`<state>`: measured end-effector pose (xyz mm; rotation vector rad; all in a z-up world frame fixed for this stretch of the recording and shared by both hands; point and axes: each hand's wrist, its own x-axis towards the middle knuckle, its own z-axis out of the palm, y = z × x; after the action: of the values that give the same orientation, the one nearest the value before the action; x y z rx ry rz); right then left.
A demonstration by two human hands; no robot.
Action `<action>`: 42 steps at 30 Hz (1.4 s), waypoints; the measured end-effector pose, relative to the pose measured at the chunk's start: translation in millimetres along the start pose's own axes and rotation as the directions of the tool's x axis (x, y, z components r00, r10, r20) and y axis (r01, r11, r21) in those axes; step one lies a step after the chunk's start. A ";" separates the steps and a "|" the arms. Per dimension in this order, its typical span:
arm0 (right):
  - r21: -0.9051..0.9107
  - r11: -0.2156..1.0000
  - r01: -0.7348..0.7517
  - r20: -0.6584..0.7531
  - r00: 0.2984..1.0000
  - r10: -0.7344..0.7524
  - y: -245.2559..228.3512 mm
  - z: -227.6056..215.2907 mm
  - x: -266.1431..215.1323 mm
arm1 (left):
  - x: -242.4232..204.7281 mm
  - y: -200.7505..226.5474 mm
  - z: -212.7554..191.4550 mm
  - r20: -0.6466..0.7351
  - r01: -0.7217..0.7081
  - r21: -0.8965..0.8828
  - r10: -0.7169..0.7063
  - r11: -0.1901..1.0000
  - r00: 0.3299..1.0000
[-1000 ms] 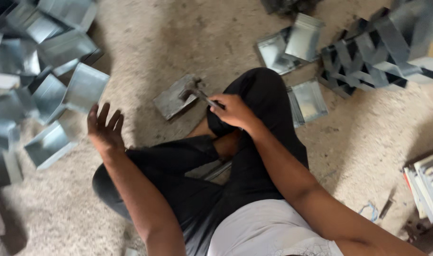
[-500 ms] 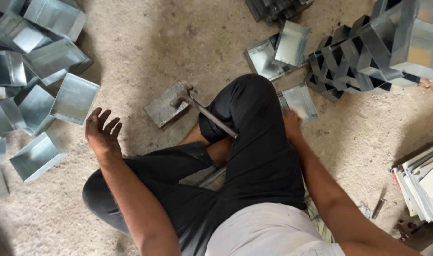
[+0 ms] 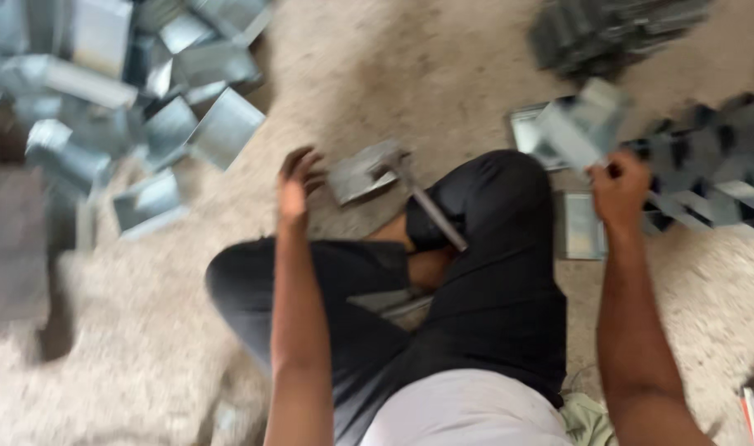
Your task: The person sits cross-legged on the floor and uses a hammer to strike small metal boxes placed on a metal block. They repeatedly pick up boxes, position them on the block, and hit them with the hammer before moving them aside.
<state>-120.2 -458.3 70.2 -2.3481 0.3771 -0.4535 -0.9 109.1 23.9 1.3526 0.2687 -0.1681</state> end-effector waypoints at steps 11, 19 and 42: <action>-0.017 0.601 0.799 0.498 0.528 -0.688 -225.9 178.4 -12.8 | -23.6 20.6 6.6 -0.141 -0.451 0.510 0.588 0.733 0.796; 0.115 0.451 0.885 0.611 0.295 -0.735 -217.5 270.5 -50.5 | 1.4 -19.8 16.7 0.240 -0.362 0.923 0.538 0.132 0.808; 0.287 0.722 0.630 0.236 0.684 -0.690 -258.3 195.2 -54.6 | 60.9 -121.1 22.9 0.308 -0.336 0.941 0.335 0.028 0.891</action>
<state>-50.5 -139.0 102.3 -2.2575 -0.6921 -0.3876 26.5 63.3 -102.8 2.8012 -0.3094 0.1220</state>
